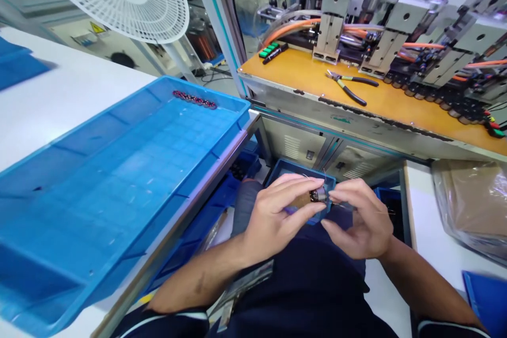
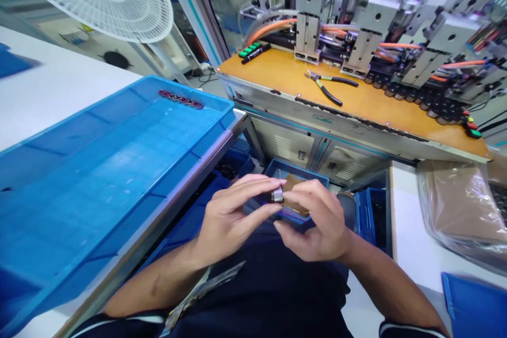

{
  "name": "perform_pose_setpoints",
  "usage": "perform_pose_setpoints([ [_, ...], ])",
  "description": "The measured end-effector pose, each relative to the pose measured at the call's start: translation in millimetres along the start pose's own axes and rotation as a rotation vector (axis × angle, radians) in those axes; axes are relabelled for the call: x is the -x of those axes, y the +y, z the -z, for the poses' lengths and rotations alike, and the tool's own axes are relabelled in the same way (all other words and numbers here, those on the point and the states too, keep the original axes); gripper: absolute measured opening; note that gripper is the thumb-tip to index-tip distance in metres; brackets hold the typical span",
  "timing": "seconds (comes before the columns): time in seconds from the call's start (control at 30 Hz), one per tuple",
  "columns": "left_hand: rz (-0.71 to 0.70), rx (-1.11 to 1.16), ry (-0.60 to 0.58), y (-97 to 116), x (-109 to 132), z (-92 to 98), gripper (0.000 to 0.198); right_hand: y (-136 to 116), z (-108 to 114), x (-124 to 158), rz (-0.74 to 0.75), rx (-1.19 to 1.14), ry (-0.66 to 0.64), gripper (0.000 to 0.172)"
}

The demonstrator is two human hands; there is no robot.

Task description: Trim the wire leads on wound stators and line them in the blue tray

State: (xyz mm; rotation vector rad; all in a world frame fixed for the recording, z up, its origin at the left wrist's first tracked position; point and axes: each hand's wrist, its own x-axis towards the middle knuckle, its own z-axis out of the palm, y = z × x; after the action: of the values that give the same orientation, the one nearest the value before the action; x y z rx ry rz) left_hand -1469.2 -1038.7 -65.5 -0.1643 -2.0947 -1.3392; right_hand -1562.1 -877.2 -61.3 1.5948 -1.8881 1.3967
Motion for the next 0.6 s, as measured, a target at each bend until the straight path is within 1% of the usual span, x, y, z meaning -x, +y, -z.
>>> perform_pose_setpoints([
  [0.03, -0.014, -0.004, 0.000, -1, 2, 0.1, 0.035, -3, 0, -1, -0.048, -0.095, 0.007, 0.035],
  [0.1, -0.009, 0.029, -0.016, -2, 4, 0.0, 0.037, -8, 1, -3, -0.118, -0.219, 0.047, 0.026],
  [0.13, 0.024, 0.071, -0.027, -2, 5, -0.2, 0.037, -10, 1, -4, -0.155, -0.250, 0.069, 0.023],
  [0.2, 0.137, 0.205, -0.040, -1, 6, -0.7, 0.036, -11, -1, -3, -0.235, -0.286, 0.104, 0.021],
  [0.3, 0.281, 0.403, -0.043, -1, 6, -1.3, 0.035, -10, -4, 2, -0.332, -0.335, 0.120, 0.016],
  [0.4, 0.288, 0.480, -0.033, -2, 5, -0.5, 0.035, -6, -3, 11, -0.449, -0.420, 0.129, 0.011],
  [0.47, 0.251, 0.461, -0.018, -3, 3, 1.8, 0.034, 0, 6, 18, -0.560, -0.486, 0.097, 0.010],
  [0.53, 0.205, 0.386, -0.015, -3, 0, 5.5, 0.032, 6, 24, 22, -0.650, -0.497, 0.080, 0.011],
  [0.6, 0.145, 0.280, -0.038, -2, -3, 9.3, 0.029, 9, 46, 19, -0.622, -0.316, 0.129, 0.008],
])
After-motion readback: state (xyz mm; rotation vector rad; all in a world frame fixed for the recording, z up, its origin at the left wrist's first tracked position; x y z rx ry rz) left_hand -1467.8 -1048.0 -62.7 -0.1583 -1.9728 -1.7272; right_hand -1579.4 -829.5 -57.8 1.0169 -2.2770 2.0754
